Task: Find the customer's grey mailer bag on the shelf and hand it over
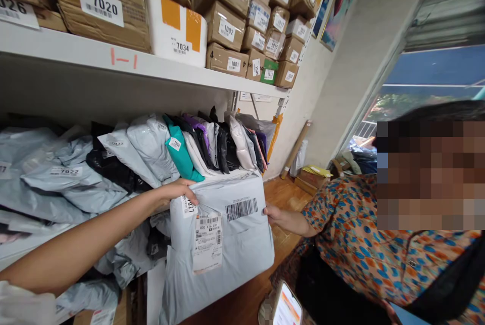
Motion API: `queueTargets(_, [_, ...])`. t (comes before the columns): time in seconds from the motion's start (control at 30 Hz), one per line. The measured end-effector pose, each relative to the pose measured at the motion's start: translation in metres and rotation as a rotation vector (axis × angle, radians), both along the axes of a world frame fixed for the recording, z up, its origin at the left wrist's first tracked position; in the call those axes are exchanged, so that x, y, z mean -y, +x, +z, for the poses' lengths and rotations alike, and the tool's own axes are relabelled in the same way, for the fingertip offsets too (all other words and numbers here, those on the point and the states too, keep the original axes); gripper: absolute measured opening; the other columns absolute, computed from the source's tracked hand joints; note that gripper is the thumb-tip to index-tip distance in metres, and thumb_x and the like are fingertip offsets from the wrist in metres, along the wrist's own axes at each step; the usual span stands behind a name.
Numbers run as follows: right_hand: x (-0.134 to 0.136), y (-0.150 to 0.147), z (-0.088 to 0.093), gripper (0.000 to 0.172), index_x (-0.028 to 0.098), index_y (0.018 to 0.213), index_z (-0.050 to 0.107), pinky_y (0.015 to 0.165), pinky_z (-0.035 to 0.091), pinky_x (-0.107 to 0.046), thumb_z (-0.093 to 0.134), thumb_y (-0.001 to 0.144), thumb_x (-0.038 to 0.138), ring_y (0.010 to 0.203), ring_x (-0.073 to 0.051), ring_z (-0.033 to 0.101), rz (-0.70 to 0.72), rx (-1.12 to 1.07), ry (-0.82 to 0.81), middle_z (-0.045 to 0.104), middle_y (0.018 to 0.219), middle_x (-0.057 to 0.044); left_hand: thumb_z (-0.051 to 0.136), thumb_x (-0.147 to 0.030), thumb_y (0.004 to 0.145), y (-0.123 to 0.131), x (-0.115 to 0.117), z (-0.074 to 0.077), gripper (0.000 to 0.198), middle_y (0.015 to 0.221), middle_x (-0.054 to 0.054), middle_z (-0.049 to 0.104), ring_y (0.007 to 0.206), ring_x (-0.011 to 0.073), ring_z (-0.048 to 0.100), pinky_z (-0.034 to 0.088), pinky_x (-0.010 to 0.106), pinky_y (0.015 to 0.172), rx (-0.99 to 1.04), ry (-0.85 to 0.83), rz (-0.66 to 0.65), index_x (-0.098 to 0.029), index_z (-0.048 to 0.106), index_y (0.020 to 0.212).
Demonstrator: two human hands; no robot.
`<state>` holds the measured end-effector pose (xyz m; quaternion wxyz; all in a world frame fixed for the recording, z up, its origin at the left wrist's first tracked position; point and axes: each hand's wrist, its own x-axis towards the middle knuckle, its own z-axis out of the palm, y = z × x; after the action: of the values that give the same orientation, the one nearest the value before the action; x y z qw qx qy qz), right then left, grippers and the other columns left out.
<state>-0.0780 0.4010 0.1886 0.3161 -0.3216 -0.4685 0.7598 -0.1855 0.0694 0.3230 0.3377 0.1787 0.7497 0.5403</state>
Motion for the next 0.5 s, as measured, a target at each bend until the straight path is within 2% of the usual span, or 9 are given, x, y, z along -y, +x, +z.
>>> queueTargets(0.1, [0.009, 0.004, -0.009, 0.037, 0.015, 0.106, 0.062, 0.057, 0.058, -0.033, 0.041, 0.093, 0.042, 0.073, -0.017, 0.068, 0.035, -0.050, -0.053, 0.069, 0.088, -0.006, 0.075, -0.018, 0.031, 0.002, -0.001, -0.003, 0.039, 0.060, 0.001, 0.070, 0.055, 0.0174, 0.062, 0.049, 0.023, 0.049, 0.012, -0.003, 0.003, -0.014, 0.068, 0.069])
queueTargets(0.2, [0.042, 0.029, -0.031, 0.033, 0.015, 0.101, 0.063, 0.062, 0.058, -0.033, 0.042, 0.094, 0.039, 0.075, -0.016, 0.068, 0.057, -0.100, -0.111, 0.067, 0.087, -0.004, 0.075, -0.018, 0.031, 0.002, -0.001, -0.005, 0.040, 0.061, 0.002, 0.070, 0.056, 0.0181, 0.063, 0.049, 0.024, 0.050, 0.023, -0.002, 0.012, -0.014, 0.069, 0.071])
queueTargets(0.3, [0.092, 0.076, -0.063, 0.029, 0.015, 0.105, 0.061, 0.070, 0.058, -0.035, 0.046, 0.093, 0.036, 0.085, -0.017, 0.067, 0.071, -0.141, -0.170, 0.066, 0.099, -0.007, 0.076, -0.018, 0.031, 0.003, 0.000, -0.007, 0.042, 0.063, 0.002, 0.070, 0.057, 0.0187, 0.064, 0.050, 0.024, 0.052, 0.038, 0.004, 0.025, -0.014, 0.070, 0.073])
queueTargets(0.33, [0.109, 0.094, -0.073, 0.031, 0.016, 0.108, 0.060, 0.071, 0.059, -0.038, 0.056, 0.088, 0.039, 0.087, -0.019, 0.065, 0.073, -0.152, -0.192, 0.066, 0.104, -0.007, 0.076, -0.018, 0.032, 0.002, 0.001, -0.007, 0.043, 0.064, 0.002, 0.071, 0.058, 0.0188, 0.064, 0.051, 0.024, 0.052, 0.042, 0.009, 0.029, -0.014, 0.070, 0.074])
queueTargets(0.4, [0.140, 0.129, -0.091, 0.036, 0.016, 0.113, 0.058, 0.076, 0.058, -0.042, 0.059, 0.087, 0.040, 0.093, -0.021, 0.064, 0.077, -0.169, -0.228, 0.064, 0.110, -0.008, 0.076, -0.018, 0.032, 0.002, 0.002, -0.009, 0.045, 0.067, 0.003, 0.072, 0.060, 0.0194, 0.065, 0.052, 0.025, 0.054, 0.052, 0.020, 0.033, -0.014, 0.071, 0.077])
queueTargets(0.5, [0.170, 0.169, -0.107, 0.038, 0.017, 0.116, 0.057, 0.081, 0.057, -0.045, 0.058, 0.087, 0.041, 0.098, -0.022, 0.063, 0.065, -0.174, -0.274, 0.063, 0.115, -0.009, 0.077, -0.018, 0.033, 0.000, 0.004, -0.012, 0.045, 0.070, 0.003, 0.073, 0.062, 0.0200, 0.066, 0.053, 0.025, 0.054, 0.064, 0.028, 0.035, -0.015, 0.071, 0.078])
